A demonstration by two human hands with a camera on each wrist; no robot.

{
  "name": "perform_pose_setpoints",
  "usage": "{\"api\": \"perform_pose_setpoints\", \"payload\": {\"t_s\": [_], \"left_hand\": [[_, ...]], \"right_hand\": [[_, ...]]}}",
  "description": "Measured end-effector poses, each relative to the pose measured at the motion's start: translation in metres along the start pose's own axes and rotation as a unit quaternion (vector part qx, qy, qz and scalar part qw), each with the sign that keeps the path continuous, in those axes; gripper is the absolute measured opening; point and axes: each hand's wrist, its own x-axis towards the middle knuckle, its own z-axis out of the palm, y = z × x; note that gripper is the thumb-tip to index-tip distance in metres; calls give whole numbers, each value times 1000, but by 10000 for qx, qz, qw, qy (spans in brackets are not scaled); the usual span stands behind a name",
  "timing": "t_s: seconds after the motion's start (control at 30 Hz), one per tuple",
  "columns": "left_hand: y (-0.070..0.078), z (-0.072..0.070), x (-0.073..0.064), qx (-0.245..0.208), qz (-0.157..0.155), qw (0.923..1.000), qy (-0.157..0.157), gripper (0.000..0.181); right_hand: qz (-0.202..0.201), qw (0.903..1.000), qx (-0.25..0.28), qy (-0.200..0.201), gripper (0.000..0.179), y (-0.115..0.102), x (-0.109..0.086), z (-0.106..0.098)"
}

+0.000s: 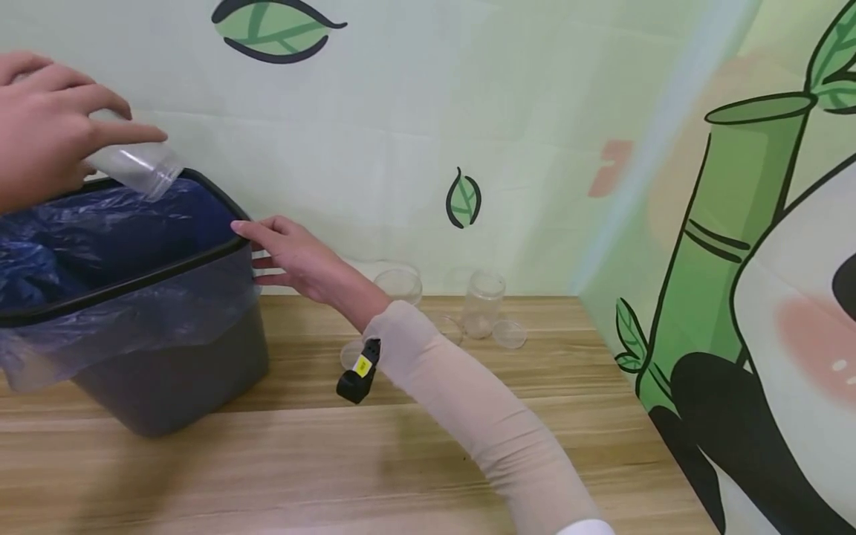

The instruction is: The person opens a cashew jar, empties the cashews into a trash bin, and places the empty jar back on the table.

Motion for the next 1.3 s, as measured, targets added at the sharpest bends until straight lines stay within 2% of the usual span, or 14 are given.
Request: {"api": "perform_pose_setpoints", "payload": {"t_s": [0.07, 0.17, 0.27, 0.37, 0.43, 0.53, 0.6, 0.67, 0.8, 0.9, 0.97, 1.13, 1.3], "left_hand": [[-4, 4, -2, -413, -275, 9986, -167, 76], [-12, 11, -8, -1029, -744, 9914, -331, 80], [-17, 17, -13, -1522, -1314, 9783, -498, 85], [-19, 27, -15, -1818, -1821, 9640, -671, 91], [-21, 36, -18, -2149, -2088, 9517, -674, 95], [-23, 53, -25, -2716, -2599, 9238, -727, 97], [-19, 57, -28, -3076, -2896, 9033, -740, 95], [-13, 52, -27, -3366, -3099, 8854, -822, 93], [6, 25, -19, -3578, -3138, 8740, -978, 92], [16, 11, -15, -3623, -3233, 8679, -1045, 89], [20, 5, -15, -3733, -3337, 8589, -1074, 89], [26, -6, -15, -4302, -3559, 8236, -994, 87], [29, -11, -13, -4842, -3705, 7880, -859, 84]], "right_hand": [[-7, 10000, -12, 4, 25, 1, 0, 1], [7, 10000, -51, -4, 25, 0, 1, 2], [48, 9999, -99, -22, 24, -1, 1, 2], [91, 9998, -149, -12, 24, -4, 2, 2], [103, 9998, -180, -8, 24, -5, 1, 1], [52, 9996, -273, -69, 25, -6, 0, 1], [-46, 9992, -375, -126, 28, -6, -1, 1], [-178, 9986, -467, -166, 31, -6, -2, 0], [-471, 9967, -613, -243, 37, -7, -4, -8], [-618, 9943, -801, -351, 37, -9, -6, -17], [-697, 9919, -963, -437, 36, -11, -8, -24], [-832, 9861, -1284, -643, 38, -15, -16, -42], [-974, 9801, -1639, -553, 39, -19, -25, -60]]}}
